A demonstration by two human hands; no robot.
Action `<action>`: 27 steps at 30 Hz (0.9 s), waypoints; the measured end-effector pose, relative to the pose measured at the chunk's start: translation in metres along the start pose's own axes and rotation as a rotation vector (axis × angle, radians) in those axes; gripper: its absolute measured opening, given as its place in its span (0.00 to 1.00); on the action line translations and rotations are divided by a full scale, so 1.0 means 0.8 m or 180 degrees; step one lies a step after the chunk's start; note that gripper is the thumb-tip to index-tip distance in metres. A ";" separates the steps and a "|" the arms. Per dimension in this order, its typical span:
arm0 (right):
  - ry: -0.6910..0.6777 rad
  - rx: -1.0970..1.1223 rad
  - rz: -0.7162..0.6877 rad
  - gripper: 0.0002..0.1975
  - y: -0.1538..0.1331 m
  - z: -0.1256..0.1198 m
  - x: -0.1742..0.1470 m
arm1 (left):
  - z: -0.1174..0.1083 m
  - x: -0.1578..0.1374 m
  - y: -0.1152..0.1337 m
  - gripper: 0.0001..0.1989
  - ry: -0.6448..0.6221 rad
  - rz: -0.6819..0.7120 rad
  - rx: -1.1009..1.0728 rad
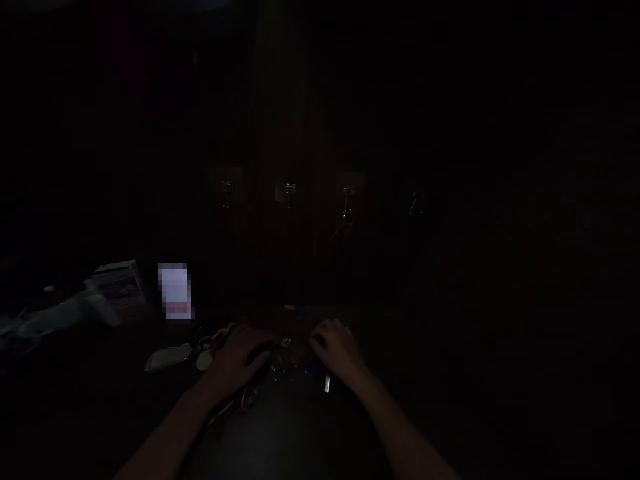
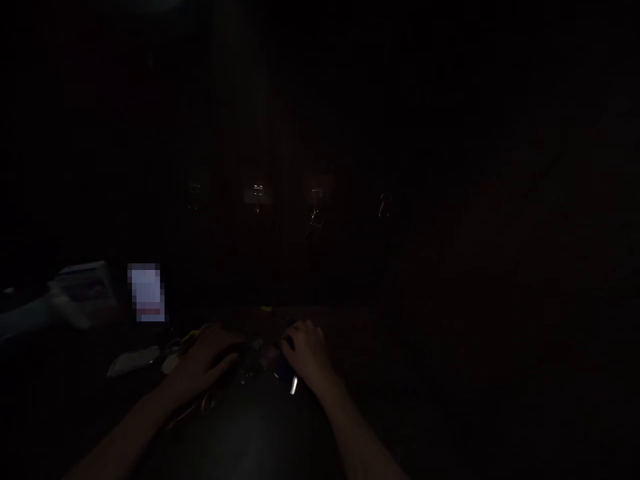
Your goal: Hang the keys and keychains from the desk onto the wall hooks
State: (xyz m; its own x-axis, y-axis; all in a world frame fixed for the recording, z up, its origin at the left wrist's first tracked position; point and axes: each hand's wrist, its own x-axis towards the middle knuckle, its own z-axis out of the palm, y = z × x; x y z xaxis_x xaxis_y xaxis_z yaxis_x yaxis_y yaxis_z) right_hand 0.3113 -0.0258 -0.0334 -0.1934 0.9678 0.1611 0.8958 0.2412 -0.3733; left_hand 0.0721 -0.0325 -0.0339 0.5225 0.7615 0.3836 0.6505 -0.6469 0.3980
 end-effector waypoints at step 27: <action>0.0430 -0.0046 -0.0351 0.19 -0.015 0.010 0.018 | 0.008 0.000 -0.003 0.10 -0.0079 -0.0140 -0.0359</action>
State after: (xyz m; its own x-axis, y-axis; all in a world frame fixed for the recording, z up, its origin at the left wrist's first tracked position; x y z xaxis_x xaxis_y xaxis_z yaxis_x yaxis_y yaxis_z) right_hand 0.2948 -0.0140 -0.0343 -0.2361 0.9167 0.3222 0.8780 0.3434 -0.3336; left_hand 0.0738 -0.0307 -0.0399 0.5093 0.7890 0.3436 0.6077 -0.6124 0.5056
